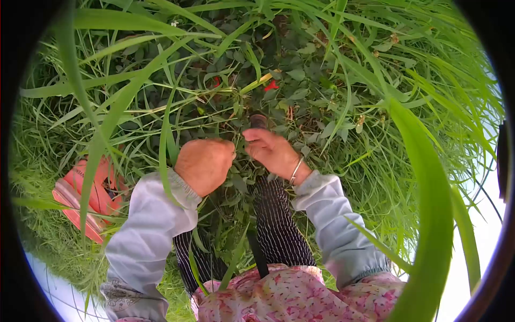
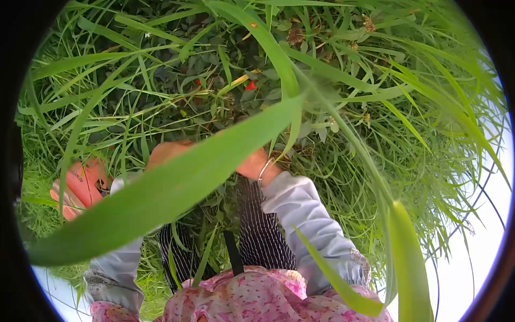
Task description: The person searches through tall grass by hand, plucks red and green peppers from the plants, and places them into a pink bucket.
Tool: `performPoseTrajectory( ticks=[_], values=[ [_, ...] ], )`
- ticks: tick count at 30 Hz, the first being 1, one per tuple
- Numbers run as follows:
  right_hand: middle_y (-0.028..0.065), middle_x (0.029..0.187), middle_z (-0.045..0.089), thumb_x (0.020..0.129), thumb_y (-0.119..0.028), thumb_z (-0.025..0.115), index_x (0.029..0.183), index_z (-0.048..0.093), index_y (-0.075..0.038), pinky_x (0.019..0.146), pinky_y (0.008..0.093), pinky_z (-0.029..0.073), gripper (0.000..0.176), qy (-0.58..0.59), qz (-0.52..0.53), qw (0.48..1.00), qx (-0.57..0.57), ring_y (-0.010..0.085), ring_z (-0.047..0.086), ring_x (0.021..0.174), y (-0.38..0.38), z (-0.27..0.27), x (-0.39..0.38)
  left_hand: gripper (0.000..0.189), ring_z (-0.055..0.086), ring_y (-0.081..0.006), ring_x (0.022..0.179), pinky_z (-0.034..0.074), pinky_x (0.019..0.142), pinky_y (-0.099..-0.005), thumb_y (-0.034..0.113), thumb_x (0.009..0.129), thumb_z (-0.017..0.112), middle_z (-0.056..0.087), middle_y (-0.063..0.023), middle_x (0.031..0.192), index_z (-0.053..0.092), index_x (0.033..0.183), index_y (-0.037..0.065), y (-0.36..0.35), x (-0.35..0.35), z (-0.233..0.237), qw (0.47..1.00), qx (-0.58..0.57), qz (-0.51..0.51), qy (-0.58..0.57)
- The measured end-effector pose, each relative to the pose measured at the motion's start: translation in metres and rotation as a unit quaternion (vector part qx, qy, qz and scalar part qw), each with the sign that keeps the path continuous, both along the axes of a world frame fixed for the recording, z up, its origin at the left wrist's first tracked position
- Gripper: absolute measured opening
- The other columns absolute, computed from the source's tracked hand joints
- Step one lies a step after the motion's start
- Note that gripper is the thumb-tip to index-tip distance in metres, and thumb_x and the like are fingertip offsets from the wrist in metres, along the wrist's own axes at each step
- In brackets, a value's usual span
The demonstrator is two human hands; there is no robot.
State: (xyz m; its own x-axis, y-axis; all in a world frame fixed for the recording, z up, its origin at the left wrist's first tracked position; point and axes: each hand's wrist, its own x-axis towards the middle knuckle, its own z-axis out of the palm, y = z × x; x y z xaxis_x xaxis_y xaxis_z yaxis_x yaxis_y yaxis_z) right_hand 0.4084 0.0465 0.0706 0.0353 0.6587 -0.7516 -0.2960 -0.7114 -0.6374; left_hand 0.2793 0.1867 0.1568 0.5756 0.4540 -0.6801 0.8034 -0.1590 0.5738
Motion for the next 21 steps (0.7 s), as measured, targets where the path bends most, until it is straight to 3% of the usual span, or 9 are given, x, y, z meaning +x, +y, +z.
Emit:
performPoseTrajectory(
  ticks=[1, 3, 6, 7, 10, 15, 18, 19, 21],
  values=[
    [0.0096, 0.105, 0.061, 0.087, -0.018, 0.057, 0.118, 0.053, -0.002, 0.086, 0.0289, 0.045, 0.035, 0.037, -0.041, 0.998, -0.008, 0.0153, 0.057, 0.097, 0.008, -0.002, 0.008, 0.009, 0.058, -0.0350, 0.072, 0.047, 0.065, -0.0421, 0.013, 0.078, 0.057, 0.060, -0.0135, 0.084, 0.058, 0.081, 0.004, -0.003, 0.001, -0.009, 0.999, -0.037, 0.002, 0.018],
    [0.0067, 0.101, 0.062, 0.090, -0.018, 0.054, 0.115, 0.056, -0.002, 0.083, 0.0251, 0.045, 0.029, 0.018, 0.024, 0.999, 0.021, 0.0112, 0.056, 0.093, 0.030, 0.008, 0.018, 0.010, 0.058, -0.0359, 0.073, 0.046, 0.064, -0.0439, 0.014, 0.080, 0.056, 0.060, -0.0137, 0.084, 0.058, 0.082, 0.004, -0.005, -0.008, -0.057, 0.982, 0.007, -0.154, -0.111],
    [0.0012, 0.102, 0.057, 0.092, -0.019, 0.053, 0.116, 0.056, -0.006, 0.077, 0.0237, 0.046, 0.028, 0.054, 0.045, 0.997, 0.012, 0.0083, 0.053, 0.091, 0.028, -0.001, 0.015, 0.009, 0.058, -0.0368, 0.073, 0.046, 0.063, -0.0446, 0.013, 0.081, 0.054, 0.060, -0.0147, 0.082, 0.058, 0.082, 0.005, -0.023, -0.002, -0.073, 0.983, 0.007, -0.124, -0.135],
    [0.0011, 0.097, 0.058, 0.093, -0.021, 0.052, 0.114, 0.057, -0.005, 0.074, 0.0238, 0.047, 0.027, -0.043, 0.066, 0.993, 0.091, 0.0079, 0.053, 0.086, 0.028, -0.004, 0.016, 0.008, 0.058, -0.0366, 0.069, 0.046, 0.062, -0.0447, 0.012, 0.080, 0.054, 0.060, -0.0155, 0.075, 0.059, 0.082, 0.005, -0.021, 0.003, -0.070, 0.984, -0.009, -0.101, -0.150],
    [0.0015, 0.089, 0.059, 0.093, -0.024, 0.051, 0.110, 0.059, -0.004, 0.073, 0.0241, 0.047, 0.027, -0.029, 0.136, 0.990, 0.040, 0.0085, 0.055, 0.082, 0.032, -0.002, 0.029, 0.011, 0.058, -0.0359, 0.065, 0.046, 0.058, -0.0450, 0.014, 0.081, 0.054, 0.059, -0.0154, 0.069, 0.061, 0.085, 0.007, -0.026, 0.006, -0.073, 0.989, -0.041, -0.011, -0.144],
    [0.0083, 0.090, 0.063, 0.091, -0.021, 0.053, 0.105, 0.060, -0.002, 0.073, 0.0278, 0.048, 0.024, -0.213, 0.217, 0.947, 0.099, 0.0163, 0.060, 0.079, 0.036, -0.009, 0.055, 0.015, 0.058, -0.0348, 0.064, 0.046, 0.056, -0.0430, 0.020, 0.083, 0.055, 0.059, -0.0151, 0.069, 0.064, 0.092, 0.012, -0.024, 0.024, -0.090, 0.989, -0.006, -0.063, -0.136],
    [0.0109, 0.091, 0.063, 0.090, -0.019, 0.052, 0.104, 0.059, -0.001, 0.075, 0.0298, 0.048, 0.024, -0.121, 0.191, 0.974, -0.007, 0.0195, 0.061, 0.080, 0.035, -0.009, 0.069, 0.016, 0.058, -0.0330, 0.068, 0.046, 0.057, -0.0417, 0.022, 0.083, 0.056, 0.060, -0.0151, 0.071, 0.064, 0.091, 0.011, -0.026, 0.041, -0.094, 0.991, -0.025, -0.061, -0.117],
    [0.0114, 0.089, 0.063, 0.089, -0.016, 0.053, 0.104, 0.060, -0.002, 0.071, 0.0304, 0.049, 0.022, -0.171, 0.220, 0.960, 0.038, 0.0183, 0.062, 0.080, 0.033, -0.014, 0.071, 0.016, 0.059, -0.0320, 0.069, 0.046, 0.058, -0.0410, 0.023, 0.083, 0.057, 0.060, -0.0150, 0.071, 0.064, 0.091, 0.011, -0.023, 0.048, -0.090, 0.991, -0.038, -0.068, -0.105],
    [0.0128, 0.087, 0.063, 0.087, -0.014, 0.053, 0.102, 0.060, -0.002, 0.071, 0.0322, 0.050, 0.021, -0.170, 0.211, 0.961, -0.055, 0.0206, 0.062, 0.080, 0.023, -0.019, 0.075, 0.018, 0.059, -0.0309, 0.071, 0.046, 0.060, -0.0397, 0.023, 0.082, 0.058, 0.061, -0.0149, 0.075, 0.063, 0.094, 0.011, -0.022, 0.053, -0.095, 0.994, -0.051, -0.051, -0.088]
  ],
)
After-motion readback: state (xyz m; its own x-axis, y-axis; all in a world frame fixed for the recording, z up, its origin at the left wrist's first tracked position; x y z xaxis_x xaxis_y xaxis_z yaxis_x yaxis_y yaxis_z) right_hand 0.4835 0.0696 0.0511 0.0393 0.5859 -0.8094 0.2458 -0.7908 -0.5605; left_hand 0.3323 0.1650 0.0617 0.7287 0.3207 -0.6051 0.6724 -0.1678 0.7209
